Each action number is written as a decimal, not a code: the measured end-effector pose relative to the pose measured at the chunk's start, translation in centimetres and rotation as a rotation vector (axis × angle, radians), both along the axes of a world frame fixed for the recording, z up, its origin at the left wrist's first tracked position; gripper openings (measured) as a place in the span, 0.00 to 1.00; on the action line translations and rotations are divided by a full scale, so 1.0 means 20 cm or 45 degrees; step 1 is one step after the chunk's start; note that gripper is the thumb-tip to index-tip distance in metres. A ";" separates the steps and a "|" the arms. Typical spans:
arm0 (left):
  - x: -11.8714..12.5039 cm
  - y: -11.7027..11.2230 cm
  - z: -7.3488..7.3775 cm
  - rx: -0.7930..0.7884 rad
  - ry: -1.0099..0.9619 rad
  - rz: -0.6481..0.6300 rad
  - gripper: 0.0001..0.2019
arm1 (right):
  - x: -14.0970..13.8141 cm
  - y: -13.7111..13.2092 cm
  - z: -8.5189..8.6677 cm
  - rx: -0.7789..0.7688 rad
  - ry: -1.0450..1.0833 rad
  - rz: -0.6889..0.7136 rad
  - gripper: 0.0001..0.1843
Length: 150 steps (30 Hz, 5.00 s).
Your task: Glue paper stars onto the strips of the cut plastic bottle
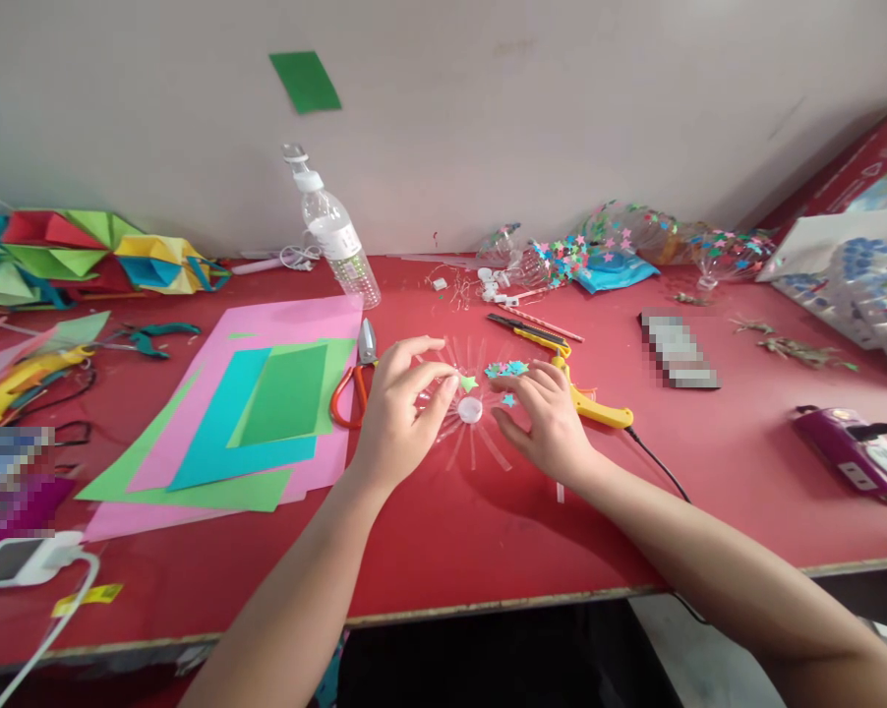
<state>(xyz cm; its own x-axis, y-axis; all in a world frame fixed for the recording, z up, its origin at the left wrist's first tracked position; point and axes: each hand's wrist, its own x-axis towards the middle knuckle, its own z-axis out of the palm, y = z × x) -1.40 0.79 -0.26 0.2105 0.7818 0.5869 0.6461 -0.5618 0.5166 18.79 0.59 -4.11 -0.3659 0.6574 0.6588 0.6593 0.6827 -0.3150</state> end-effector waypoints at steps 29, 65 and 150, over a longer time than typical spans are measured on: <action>-0.08 0.12 -0.10 0.005 -0.299 0.166 0.07 | 0.12 0.07 0.08 -0.402 0.029 -0.235 0.06; -0.10 0.07 -0.03 0.306 -0.474 0.179 0.03 | 0.17 0.15 0.04 -0.182 -0.495 -0.178 0.08; 0.03 -0.11 0.03 0.277 -0.257 -0.313 0.07 | 0.37 0.02 0.15 -0.814 -1.165 -0.576 0.17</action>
